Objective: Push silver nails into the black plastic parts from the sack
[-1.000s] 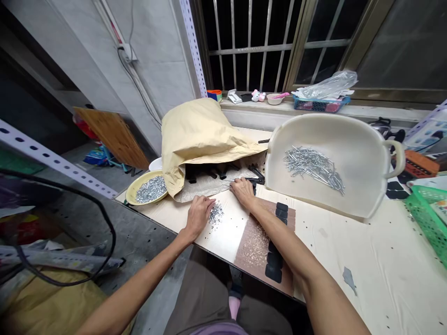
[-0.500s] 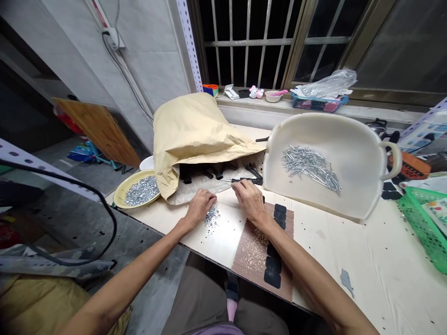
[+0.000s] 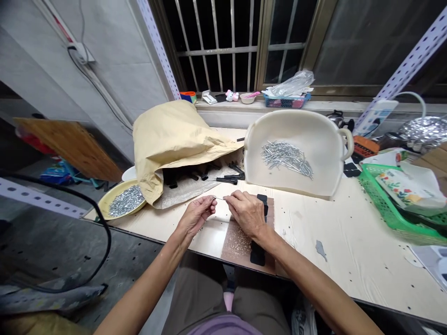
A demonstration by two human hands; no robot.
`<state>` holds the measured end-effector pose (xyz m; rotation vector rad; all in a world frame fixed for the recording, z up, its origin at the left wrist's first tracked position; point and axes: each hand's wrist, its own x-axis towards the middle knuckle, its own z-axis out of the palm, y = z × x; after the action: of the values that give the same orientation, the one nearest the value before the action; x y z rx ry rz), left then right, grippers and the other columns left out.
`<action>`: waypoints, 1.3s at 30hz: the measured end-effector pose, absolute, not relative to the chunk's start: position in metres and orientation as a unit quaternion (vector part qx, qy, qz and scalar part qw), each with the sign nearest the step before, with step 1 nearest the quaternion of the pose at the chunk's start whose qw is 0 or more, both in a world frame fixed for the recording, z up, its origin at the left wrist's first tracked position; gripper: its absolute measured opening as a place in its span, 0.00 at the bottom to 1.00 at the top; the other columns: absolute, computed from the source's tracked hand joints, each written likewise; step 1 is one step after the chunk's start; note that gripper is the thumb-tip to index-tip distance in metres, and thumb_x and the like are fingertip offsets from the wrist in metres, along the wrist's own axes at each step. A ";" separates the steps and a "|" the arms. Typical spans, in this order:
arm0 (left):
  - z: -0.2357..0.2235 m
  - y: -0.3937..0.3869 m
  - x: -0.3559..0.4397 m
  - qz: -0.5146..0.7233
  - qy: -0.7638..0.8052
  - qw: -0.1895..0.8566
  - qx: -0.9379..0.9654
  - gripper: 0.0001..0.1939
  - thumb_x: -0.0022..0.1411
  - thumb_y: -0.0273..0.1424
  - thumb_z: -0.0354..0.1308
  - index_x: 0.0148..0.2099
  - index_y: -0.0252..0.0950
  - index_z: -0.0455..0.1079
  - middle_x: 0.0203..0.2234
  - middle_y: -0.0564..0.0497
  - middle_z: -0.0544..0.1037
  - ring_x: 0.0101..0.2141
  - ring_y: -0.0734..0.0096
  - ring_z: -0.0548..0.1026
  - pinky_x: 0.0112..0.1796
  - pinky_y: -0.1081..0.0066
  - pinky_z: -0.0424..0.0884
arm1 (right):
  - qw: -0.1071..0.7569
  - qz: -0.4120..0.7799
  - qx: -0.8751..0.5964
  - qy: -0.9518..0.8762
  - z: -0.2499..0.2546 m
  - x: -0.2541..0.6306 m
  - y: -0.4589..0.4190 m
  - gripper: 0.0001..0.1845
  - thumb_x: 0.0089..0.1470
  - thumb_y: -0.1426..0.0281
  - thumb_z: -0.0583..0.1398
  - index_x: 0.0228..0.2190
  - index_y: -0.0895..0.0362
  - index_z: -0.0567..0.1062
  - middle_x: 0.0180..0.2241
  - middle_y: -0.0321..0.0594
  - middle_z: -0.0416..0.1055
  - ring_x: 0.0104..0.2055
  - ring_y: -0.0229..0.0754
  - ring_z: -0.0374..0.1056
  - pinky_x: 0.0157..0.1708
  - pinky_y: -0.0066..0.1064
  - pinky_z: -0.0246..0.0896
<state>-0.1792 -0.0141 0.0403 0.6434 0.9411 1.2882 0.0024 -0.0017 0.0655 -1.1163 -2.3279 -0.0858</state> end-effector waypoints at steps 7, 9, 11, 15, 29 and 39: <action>0.052 -0.018 -0.163 0.558 0.448 0.621 0.319 0.16 0.44 0.36 0.68 0.33 0.29 0.74 0.24 0.50 0.75 0.22 0.81 0.67 0.27 0.76 0.66 | 0.285 -0.102 -0.418 -0.856 0.069 0.016 -0.013 0.11 0.61 0.68 0.51 0.39 0.51 0.74 0.37 0.36 0.73 0.35 0.37 0.65 0.33 0.30 0.49; 0.054 -0.019 -0.160 0.555 0.457 0.608 0.337 0.17 0.45 0.37 0.68 0.33 0.29 0.74 0.24 0.50 0.75 0.22 0.80 0.67 0.27 0.76 0.66 | 0.290 -0.109 -0.419 -0.853 0.068 0.019 -0.016 0.11 0.61 0.69 0.51 0.39 0.52 0.73 0.37 0.37 0.73 0.36 0.37 0.65 0.34 0.30 0.48; 0.055 -0.020 -0.157 0.552 0.467 0.594 0.354 0.16 0.45 0.37 0.67 0.34 0.29 0.74 0.24 0.49 0.75 0.22 0.80 0.68 0.27 0.76 0.66 | 0.296 -0.119 -0.419 -0.850 0.068 0.021 -0.018 0.10 0.61 0.70 0.51 0.38 0.53 0.73 0.37 0.36 0.73 0.36 0.37 0.64 0.34 0.30 0.48; 0.055 -0.022 -0.152 0.543 0.478 0.565 0.397 0.16 0.47 0.37 0.66 0.34 0.30 0.74 0.25 0.49 0.76 0.23 0.78 0.69 0.28 0.75 0.67 | 0.297 -0.151 -0.427 -0.841 0.067 0.024 -0.022 0.10 0.60 0.70 0.52 0.32 0.54 0.72 0.32 0.36 0.72 0.34 0.37 0.63 0.33 0.32 0.46; 0.051 -0.020 -0.143 0.477 0.491 0.526 0.505 0.14 0.50 0.38 0.63 0.33 0.31 0.76 0.26 0.48 0.77 0.26 0.74 0.70 0.30 0.73 0.67 | 0.291 -0.151 -0.456 -0.827 0.056 0.040 -0.027 0.16 0.62 0.66 0.49 0.27 0.57 0.71 0.26 0.38 0.69 0.30 0.37 0.61 0.30 0.32 0.44; 0.057 -0.018 -0.131 0.443 0.500 0.507 0.545 0.13 0.50 0.39 0.63 0.30 0.32 0.76 0.24 0.48 0.76 0.26 0.73 0.70 0.30 0.73 0.67 | 0.282 -0.097 -0.491 -0.819 0.052 0.053 -0.030 0.15 0.62 0.63 0.50 0.30 0.55 0.72 0.30 0.37 0.69 0.29 0.35 0.62 0.27 0.29 0.45</action>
<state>-0.1306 -0.0183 0.0574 1.3128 1.2044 1.0685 0.0527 -0.0302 0.0520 -1.3143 -2.1933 -0.2605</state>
